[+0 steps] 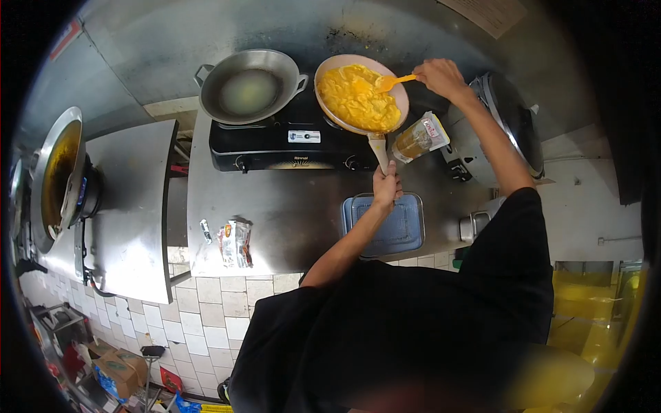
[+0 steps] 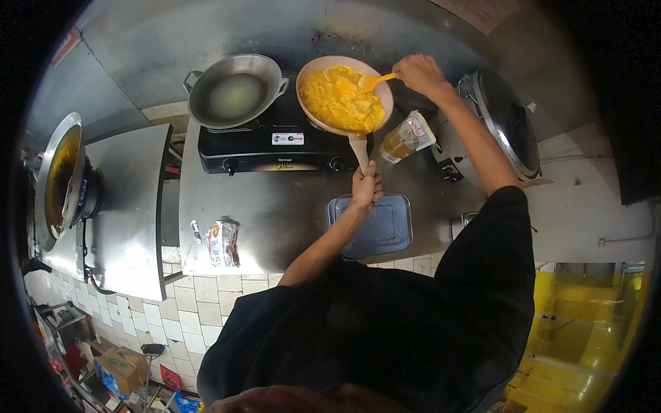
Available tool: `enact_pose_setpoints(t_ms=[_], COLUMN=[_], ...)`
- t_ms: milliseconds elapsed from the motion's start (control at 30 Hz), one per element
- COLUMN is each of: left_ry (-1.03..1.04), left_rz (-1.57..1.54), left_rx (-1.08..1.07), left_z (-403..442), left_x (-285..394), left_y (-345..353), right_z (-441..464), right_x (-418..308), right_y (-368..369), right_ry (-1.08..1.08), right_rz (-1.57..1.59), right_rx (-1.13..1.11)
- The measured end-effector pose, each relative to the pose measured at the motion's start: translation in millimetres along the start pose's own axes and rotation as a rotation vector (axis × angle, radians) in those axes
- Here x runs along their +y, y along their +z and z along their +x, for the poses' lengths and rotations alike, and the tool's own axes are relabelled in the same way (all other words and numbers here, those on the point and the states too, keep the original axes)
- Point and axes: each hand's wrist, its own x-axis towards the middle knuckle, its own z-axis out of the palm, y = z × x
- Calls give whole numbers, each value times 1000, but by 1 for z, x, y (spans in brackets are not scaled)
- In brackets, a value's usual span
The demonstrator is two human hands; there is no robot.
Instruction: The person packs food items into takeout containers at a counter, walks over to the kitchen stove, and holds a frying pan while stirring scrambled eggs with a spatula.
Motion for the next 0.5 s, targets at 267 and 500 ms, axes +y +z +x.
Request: enact_pose_setpoints(t_ms=[267,500], left_ry=[1,-1], left_rz=[-1,3], left_rx=[7,17], left_z=[0,-3], left_x=[-1,0], left_y=[0,1], right_z=[12,16], right_x=[-9,-22], right_y=[-42,5], right_ry=[-20,280], right_rz=[110,-168], right_rx=[-522,-573])
